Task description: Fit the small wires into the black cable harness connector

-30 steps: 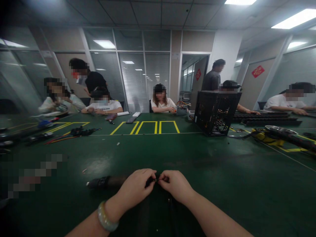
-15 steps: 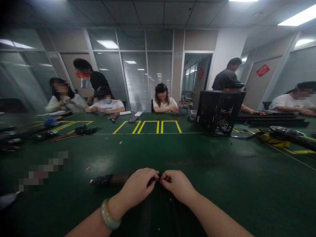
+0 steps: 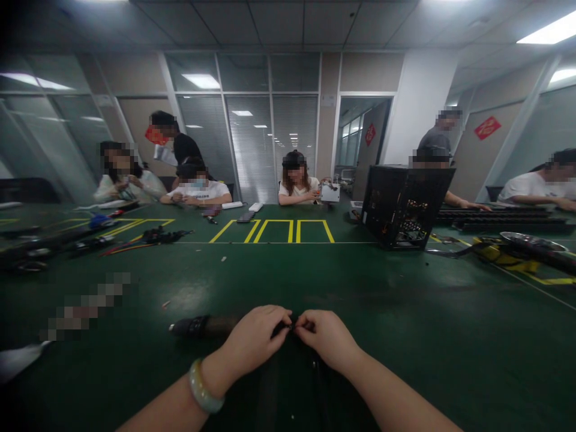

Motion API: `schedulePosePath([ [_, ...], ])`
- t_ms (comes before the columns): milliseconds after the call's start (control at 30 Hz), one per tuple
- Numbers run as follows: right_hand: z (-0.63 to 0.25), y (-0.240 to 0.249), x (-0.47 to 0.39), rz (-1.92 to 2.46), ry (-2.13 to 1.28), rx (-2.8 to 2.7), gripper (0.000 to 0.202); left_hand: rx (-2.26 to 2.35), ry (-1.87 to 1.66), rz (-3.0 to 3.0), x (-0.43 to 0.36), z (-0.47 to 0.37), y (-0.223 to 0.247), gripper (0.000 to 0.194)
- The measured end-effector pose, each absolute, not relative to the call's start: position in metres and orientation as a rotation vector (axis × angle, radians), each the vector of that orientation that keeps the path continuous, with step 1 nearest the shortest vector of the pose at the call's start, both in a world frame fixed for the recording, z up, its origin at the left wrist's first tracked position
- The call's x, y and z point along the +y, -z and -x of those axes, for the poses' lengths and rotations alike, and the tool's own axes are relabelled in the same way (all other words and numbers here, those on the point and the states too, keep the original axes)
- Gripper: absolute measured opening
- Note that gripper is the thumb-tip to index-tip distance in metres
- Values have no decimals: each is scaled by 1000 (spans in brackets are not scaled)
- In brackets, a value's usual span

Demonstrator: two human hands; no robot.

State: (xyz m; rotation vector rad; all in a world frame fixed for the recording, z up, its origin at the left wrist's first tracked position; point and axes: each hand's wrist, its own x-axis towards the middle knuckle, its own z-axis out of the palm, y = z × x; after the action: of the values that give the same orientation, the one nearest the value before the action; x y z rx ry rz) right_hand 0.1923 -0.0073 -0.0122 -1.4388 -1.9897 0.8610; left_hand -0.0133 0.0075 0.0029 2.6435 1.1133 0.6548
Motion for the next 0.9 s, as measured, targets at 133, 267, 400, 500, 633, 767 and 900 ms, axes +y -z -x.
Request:
schedulePosePath([
  [133,-192,13,-7,1441,-859,-1993,13,1060,-643,-2673,7,13,-5,18],
  [267,-192,12,-7,1448,-845,-1989,12,1086,-652,-2660,5,13,-7,22],
  [400,-193,14,-6,1444,-871,-1979,12,1170,-665,-2612,5,13,-4,19],
  [500,-193,14,-6,1449,-852,-1991,12,1168,-662,-2608,6,13,-2,12],
  [633,-192,13,-6,1460,-828,-2006,11,1140,-653,-2617,7,14,-2,15],
  [767,-191,12,-6,1463,-830,-1992,11,1132,-655,-2619,7,14,-4,18],
  [900,-190,11,-6,1469,-826,-1985,10,1125,-667,-2605,8,14,-3,17],
])
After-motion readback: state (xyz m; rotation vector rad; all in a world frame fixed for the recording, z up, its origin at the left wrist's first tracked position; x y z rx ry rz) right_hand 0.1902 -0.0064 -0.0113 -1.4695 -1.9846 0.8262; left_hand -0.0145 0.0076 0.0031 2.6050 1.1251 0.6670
